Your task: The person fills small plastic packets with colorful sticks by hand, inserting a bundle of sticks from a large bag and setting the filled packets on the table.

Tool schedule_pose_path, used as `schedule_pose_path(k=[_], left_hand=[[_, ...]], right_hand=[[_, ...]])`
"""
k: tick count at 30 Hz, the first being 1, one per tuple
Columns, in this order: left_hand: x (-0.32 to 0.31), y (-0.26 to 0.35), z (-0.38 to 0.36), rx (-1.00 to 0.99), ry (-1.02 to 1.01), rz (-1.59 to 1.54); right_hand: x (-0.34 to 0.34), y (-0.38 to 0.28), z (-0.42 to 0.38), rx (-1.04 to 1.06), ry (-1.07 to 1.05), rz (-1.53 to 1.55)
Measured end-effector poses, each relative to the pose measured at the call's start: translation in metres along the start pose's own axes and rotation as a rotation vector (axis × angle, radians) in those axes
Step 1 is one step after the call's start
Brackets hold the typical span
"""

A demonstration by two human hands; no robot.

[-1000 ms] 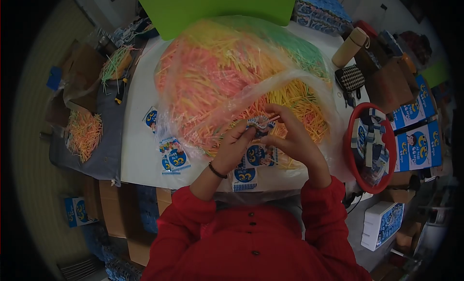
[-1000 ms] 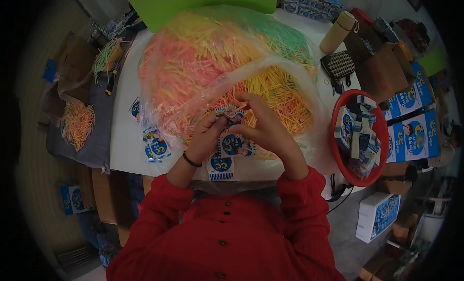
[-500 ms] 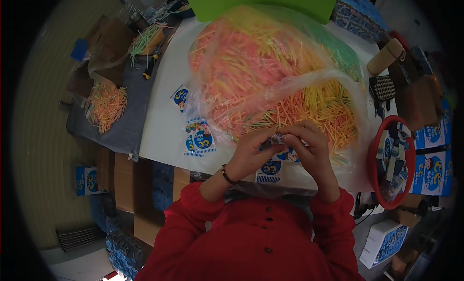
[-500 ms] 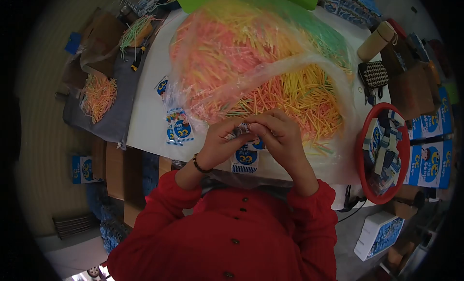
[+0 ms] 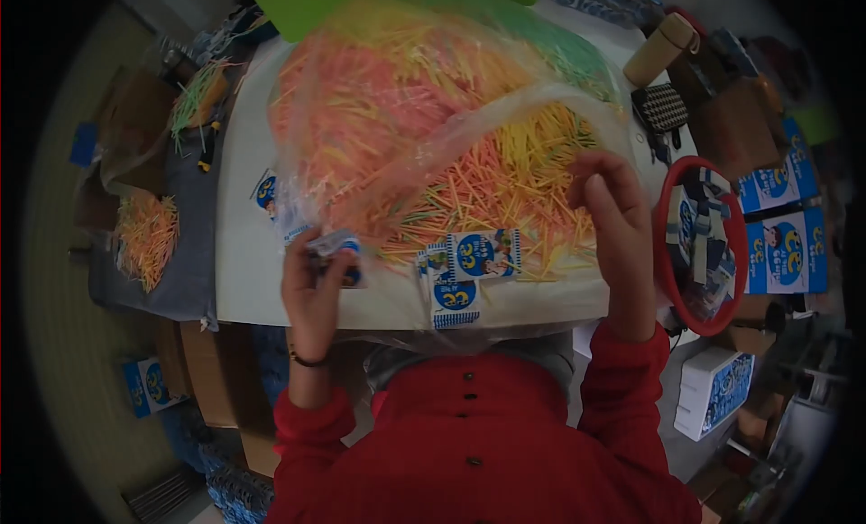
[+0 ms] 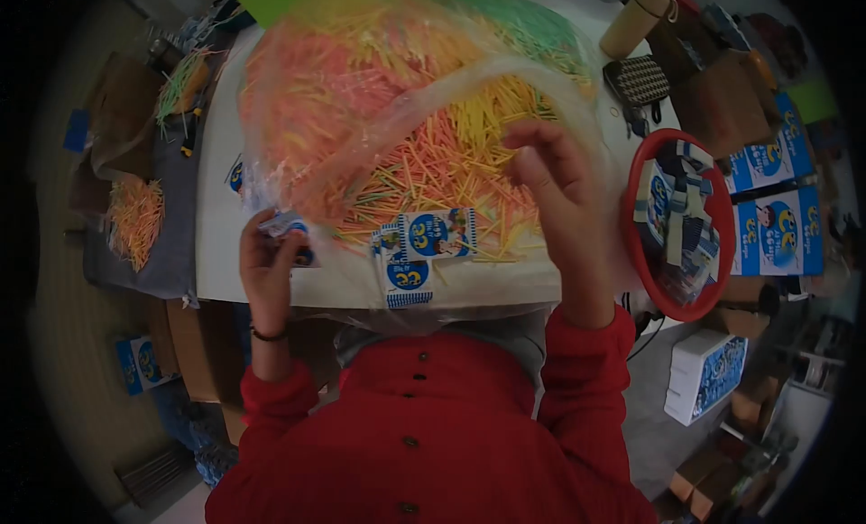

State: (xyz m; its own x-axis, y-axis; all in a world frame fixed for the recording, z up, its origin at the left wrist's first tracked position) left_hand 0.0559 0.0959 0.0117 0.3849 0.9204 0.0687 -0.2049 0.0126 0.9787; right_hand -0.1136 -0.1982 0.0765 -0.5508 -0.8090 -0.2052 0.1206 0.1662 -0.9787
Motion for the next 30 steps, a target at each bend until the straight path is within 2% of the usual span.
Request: schedule_pose_path(k=[1,2,3,4,6,7,9,12,14,16,20,22,24,25,26,27,28,29,30], left_hand=[[0.016,-0.01,0.007,0.004,-0.014,-0.016],[0.033,-0.023,0.012,0.014,0.013,0.197],[0.034,-0.021,0.017,0.021,0.043,0.414],[0.03,-0.019,0.018,0.02,0.036,0.407],[0.011,0.009,0.013,-0.618,0.099,1.099],[0.002,0.011,0.01,-0.614,0.095,1.095],[-0.031,0.013,0.004,-0.669,-0.207,0.927],[-0.096,0.019,0.003,-0.673,-0.51,0.72],[-0.128,0.016,0.005,-0.68,-0.573,0.651],[-0.15,0.01,0.007,-0.58,-0.726,0.797],[-0.158,-0.007,0.016,-0.589,-0.73,0.763],[-0.151,-0.01,0.023,-0.554,-0.7,0.585],[-0.137,-0.007,0.032,-0.51,-0.669,0.574],[-0.13,-0.004,0.036,-0.469,-0.634,0.556],[-0.124,0.0,0.038,-0.469,-0.638,0.555],[-0.115,-0.001,0.041,-0.271,-0.581,0.464],[-0.106,-0.003,0.041,-0.075,-0.52,0.372],[-0.101,-0.007,0.04,-0.08,-0.519,0.373],[-0.095,-0.011,0.039,-0.042,-0.448,0.217]], right_hand=[[0.022,-0.001,-0.001,0.04,0.106,-0.116],[0.042,0.0,-0.003,0.081,0.209,-0.229],[0.05,0.004,-0.003,0.121,0.182,-0.234],[0.059,0.006,-0.009,0.123,0.19,-0.24],[0.06,0.013,-0.021,0.028,-0.006,-0.865],[0.061,0.018,-0.023,0.023,-0.005,-0.868],[0.051,0.027,-0.028,0.315,-0.269,-1.363],[0.031,0.038,-0.028,0.293,-0.358,-1.513],[0.03,0.046,-0.021,0.298,-0.37,-1.494],[0.033,0.055,-0.012,0.307,-0.373,-1.481],[0.046,0.065,-0.004,0.339,-0.295,-1.403],[0.051,0.071,-0.001,0.356,-0.275,-1.348],[0.058,0.07,0.003,0.458,-0.207,-1.104],[0.057,0.07,0.003,0.453,-0.205,-1.102],[0.061,0.069,0.006,0.274,-0.1,-0.905],[0.065,0.068,0.008,0.102,0.005,-0.703],[0.063,0.065,0.012,0.104,0.009,-0.702],[0.063,0.062,0.018,0.054,0.048,-0.734],[0.062,0.061,0.024,0.007,0.084,-0.764]])
Point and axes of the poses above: each hand's wrist, its own z-axis towards the middle knuckle, its own x-axis out of the back of the hand, y = z × x, the point moved 3 cm from there along z, towards the middle knuckle, and after that the axes turned 5 degrees about -x, right-handed, at the moved point
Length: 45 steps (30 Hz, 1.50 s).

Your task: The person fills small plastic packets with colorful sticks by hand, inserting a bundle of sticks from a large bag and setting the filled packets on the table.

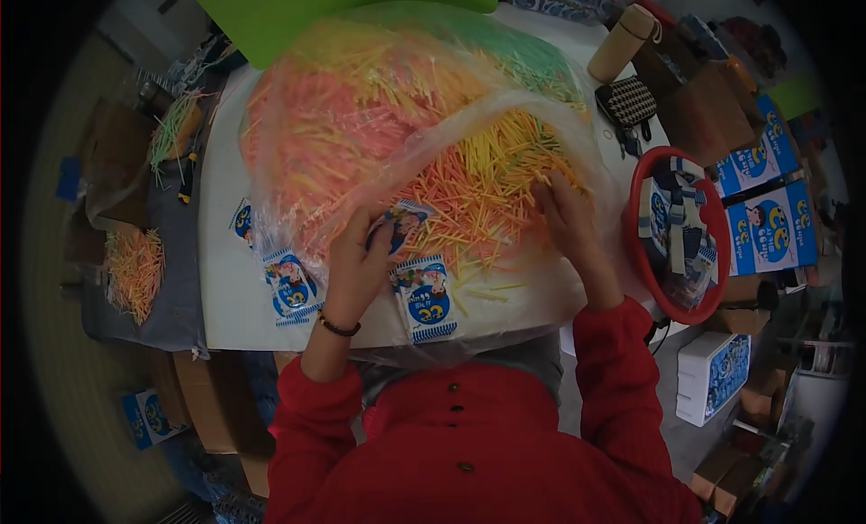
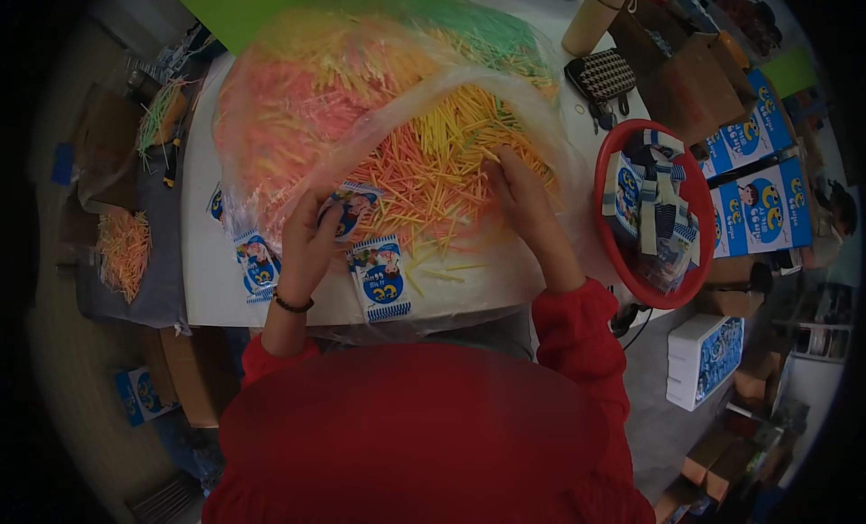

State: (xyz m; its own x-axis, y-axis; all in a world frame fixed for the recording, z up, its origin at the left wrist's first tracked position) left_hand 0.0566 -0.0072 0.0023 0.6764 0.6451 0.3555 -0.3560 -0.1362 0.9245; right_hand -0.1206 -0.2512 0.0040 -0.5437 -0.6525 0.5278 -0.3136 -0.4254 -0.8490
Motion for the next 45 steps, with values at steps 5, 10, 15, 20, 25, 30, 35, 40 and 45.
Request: schedule_pose_path(k=[5,10,15,20,25,30,35,40,45], left_hand=[[0.0,-0.002,-0.026,-0.003,0.115,-0.462],[-0.016,-0.004,-0.041,0.124,0.044,-0.624],[-0.015,-0.002,-0.039,0.208,-0.031,-0.747],[-0.011,-0.004,-0.037,0.183,-0.014,-0.737],[-0.017,-0.009,-0.037,0.163,0.02,-0.723],[-0.021,-0.009,-0.033,0.066,0.107,-0.688],[-0.02,-0.013,-0.031,0.144,0.065,-0.768],[-0.016,0.0,-0.022,0.316,-0.062,-1.071],[-0.026,0.0,-0.016,0.412,-0.088,-1.201]], right_hand=[[-0.041,-0.027,0.008,0.315,0.029,-0.303],[-0.071,-0.029,0.014,0.286,-0.058,-0.48],[-0.073,-0.014,0.012,0.338,0.013,-0.657],[-0.065,-0.007,0.004,0.439,0.196,-0.457],[-0.071,-0.003,-0.004,0.233,0.015,0.394],[-0.089,0.012,-0.011,0.182,0.01,0.491],[-0.086,0.022,-0.005,0.095,-0.04,0.452],[-0.07,0.028,0.013,-0.536,0.115,1.254],[-0.066,0.017,0.006,-0.602,-0.046,1.407]])
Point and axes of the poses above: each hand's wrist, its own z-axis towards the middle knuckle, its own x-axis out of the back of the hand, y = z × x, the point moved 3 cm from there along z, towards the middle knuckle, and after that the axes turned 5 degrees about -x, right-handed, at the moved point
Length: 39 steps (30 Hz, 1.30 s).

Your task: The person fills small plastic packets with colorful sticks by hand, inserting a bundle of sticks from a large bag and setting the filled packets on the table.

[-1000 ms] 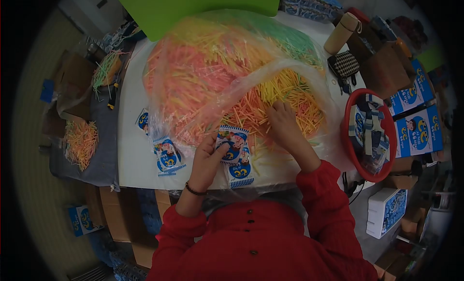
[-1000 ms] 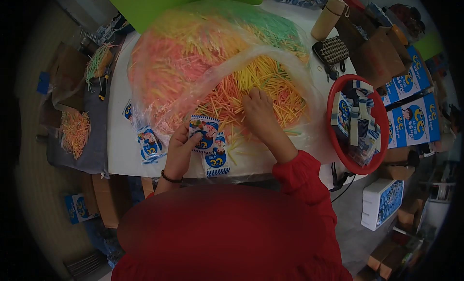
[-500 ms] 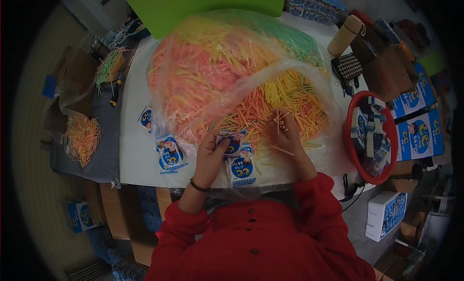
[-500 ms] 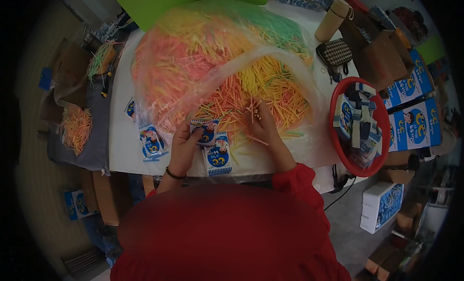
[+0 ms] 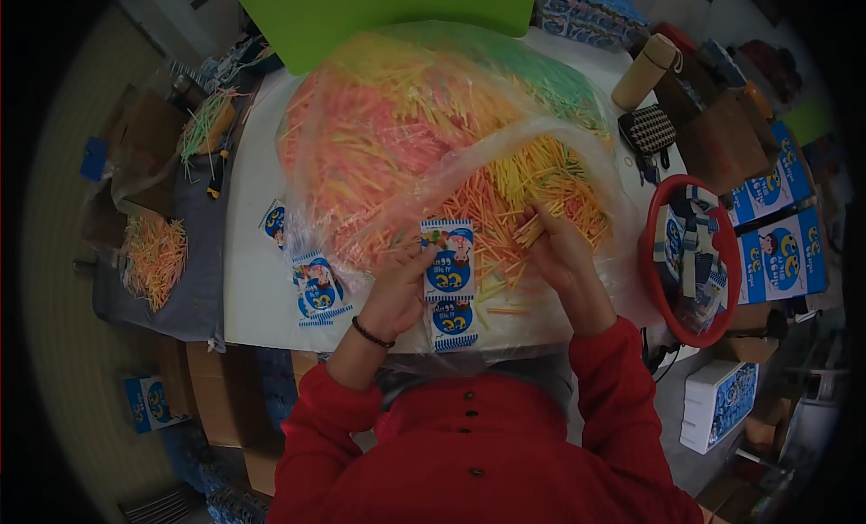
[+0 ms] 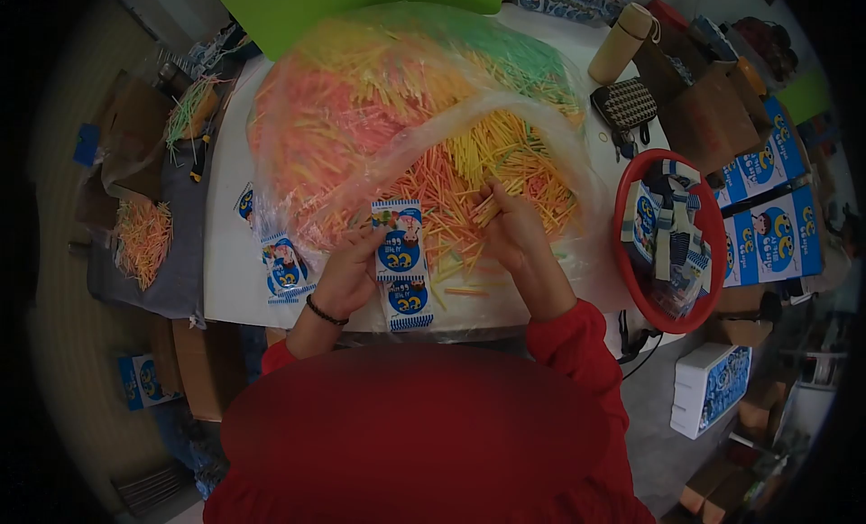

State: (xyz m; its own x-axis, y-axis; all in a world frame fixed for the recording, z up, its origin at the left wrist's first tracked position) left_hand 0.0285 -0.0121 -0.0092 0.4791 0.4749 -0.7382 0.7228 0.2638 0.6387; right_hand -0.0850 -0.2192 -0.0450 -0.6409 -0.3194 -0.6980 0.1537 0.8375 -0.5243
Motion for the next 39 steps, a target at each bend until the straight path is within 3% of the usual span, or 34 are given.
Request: schedule_pose_path(k=[3,7,9,11,15,18,20,27,31,33,35,39], left_hand=[[0.015,-0.019,0.001,0.08,0.006,0.101],[0.009,-0.02,-0.003,-0.089,0.024,0.308],[0.009,-0.019,-0.005,-0.14,0.029,0.374],[0.01,-0.018,-0.006,-0.243,-0.009,0.567],[-0.002,-0.013,-0.006,-0.234,0.052,0.412],[0.002,-0.014,-0.007,-0.293,0.029,0.511],[0.002,-0.011,-0.009,-0.391,0.007,0.736],[0.001,-0.007,-0.012,-0.412,-0.014,0.777],[-0.004,-0.006,-0.014,-0.365,-0.031,0.68],[-0.004,-0.011,-0.013,-0.342,-0.041,0.679],[0.004,-0.024,-0.01,-0.299,-0.056,0.465],[0.006,-0.022,-0.005,-0.242,-0.087,0.375]], right_hand=[[-0.004,0.013,-0.013,0.05,-0.005,-0.122],[-0.024,0.015,-0.032,0.159,-0.091,-0.149],[-0.048,0.007,-0.05,0.329,-0.278,-0.208],[-0.068,0.005,-0.063,0.365,-0.368,-0.216],[-0.092,0.009,-0.071,0.393,-0.589,-0.276],[-0.093,0.013,-0.068,0.429,-0.601,-0.391],[-0.096,0.015,-0.069,0.432,-0.628,-0.401],[-0.091,0.022,-0.061,0.52,-0.636,-0.736],[-0.085,0.03,-0.061,0.437,-0.597,-0.692],[-0.09,0.031,-0.068,0.661,-0.555,-1.234],[-0.086,0.035,-0.066,0.703,-0.557,-1.317],[-0.089,0.023,-0.071,0.763,-0.503,-1.491]])
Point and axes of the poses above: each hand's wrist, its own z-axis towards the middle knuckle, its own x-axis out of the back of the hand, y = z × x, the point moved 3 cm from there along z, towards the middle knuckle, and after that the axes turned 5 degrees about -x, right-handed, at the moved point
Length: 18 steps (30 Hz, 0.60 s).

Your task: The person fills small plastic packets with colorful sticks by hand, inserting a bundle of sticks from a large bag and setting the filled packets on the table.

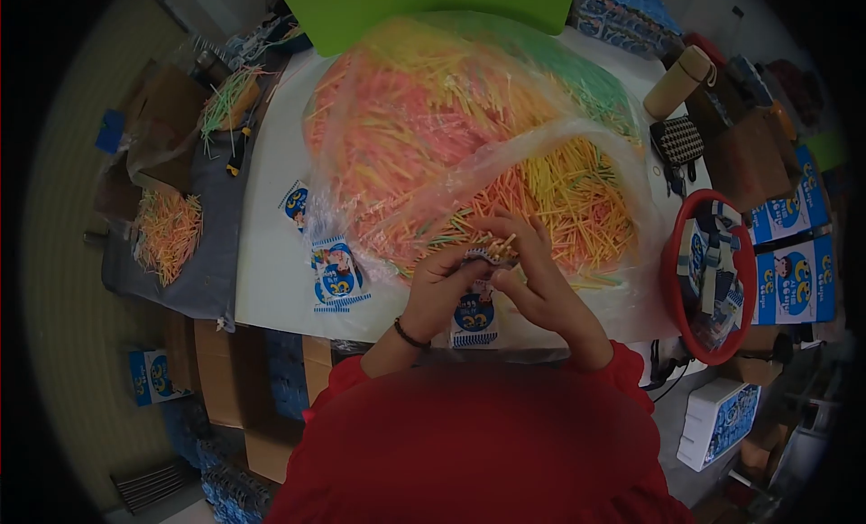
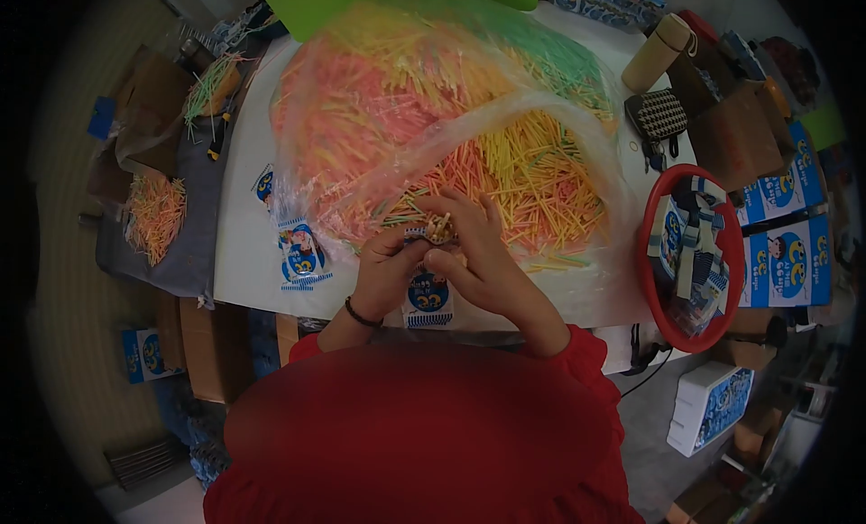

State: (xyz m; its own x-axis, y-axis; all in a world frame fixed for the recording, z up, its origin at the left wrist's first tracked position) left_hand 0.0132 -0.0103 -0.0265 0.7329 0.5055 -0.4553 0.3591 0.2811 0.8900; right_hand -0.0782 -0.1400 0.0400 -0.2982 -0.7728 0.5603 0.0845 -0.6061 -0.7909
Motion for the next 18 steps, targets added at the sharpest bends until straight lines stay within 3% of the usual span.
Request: schedule_pose_path(k=[4,6,8,9,13,14,16,17,18], left_hand=[[0.001,0.002,0.006,-0.071,0.09,-0.129],[0.004,0.005,0.004,-0.12,0.111,-0.175],[0.004,0.018,-0.004,-0.175,0.159,-0.508],[0.011,0.021,-0.012,-0.18,0.171,-0.499],[0.041,0.052,-0.046,-0.341,0.275,-0.151],[0.055,0.055,-0.056,-0.404,0.349,-0.022],[0.086,0.062,-0.072,-0.302,0.566,0.248],[0.098,0.061,-0.072,-0.298,0.555,0.24],[0.112,0.058,-0.074,-0.28,0.6,0.535]], right_hand=[[0.018,0.001,0.0,-0.001,0.034,0.048],[0.026,0.007,-0.003,-0.036,0.17,-0.035],[0.035,0.019,-0.008,-0.045,0.225,0.026],[0.039,0.026,-0.01,-0.066,0.291,0.074],[0.059,0.051,-0.022,-0.23,0.465,0.232],[0.066,0.054,-0.023,-0.259,0.465,0.117],[0.075,0.056,-0.021,-0.298,0.474,-0.014],[0.075,0.056,-0.016,-0.343,0.476,-0.094],[0.072,0.056,-0.009,-0.383,0.475,-0.168]])
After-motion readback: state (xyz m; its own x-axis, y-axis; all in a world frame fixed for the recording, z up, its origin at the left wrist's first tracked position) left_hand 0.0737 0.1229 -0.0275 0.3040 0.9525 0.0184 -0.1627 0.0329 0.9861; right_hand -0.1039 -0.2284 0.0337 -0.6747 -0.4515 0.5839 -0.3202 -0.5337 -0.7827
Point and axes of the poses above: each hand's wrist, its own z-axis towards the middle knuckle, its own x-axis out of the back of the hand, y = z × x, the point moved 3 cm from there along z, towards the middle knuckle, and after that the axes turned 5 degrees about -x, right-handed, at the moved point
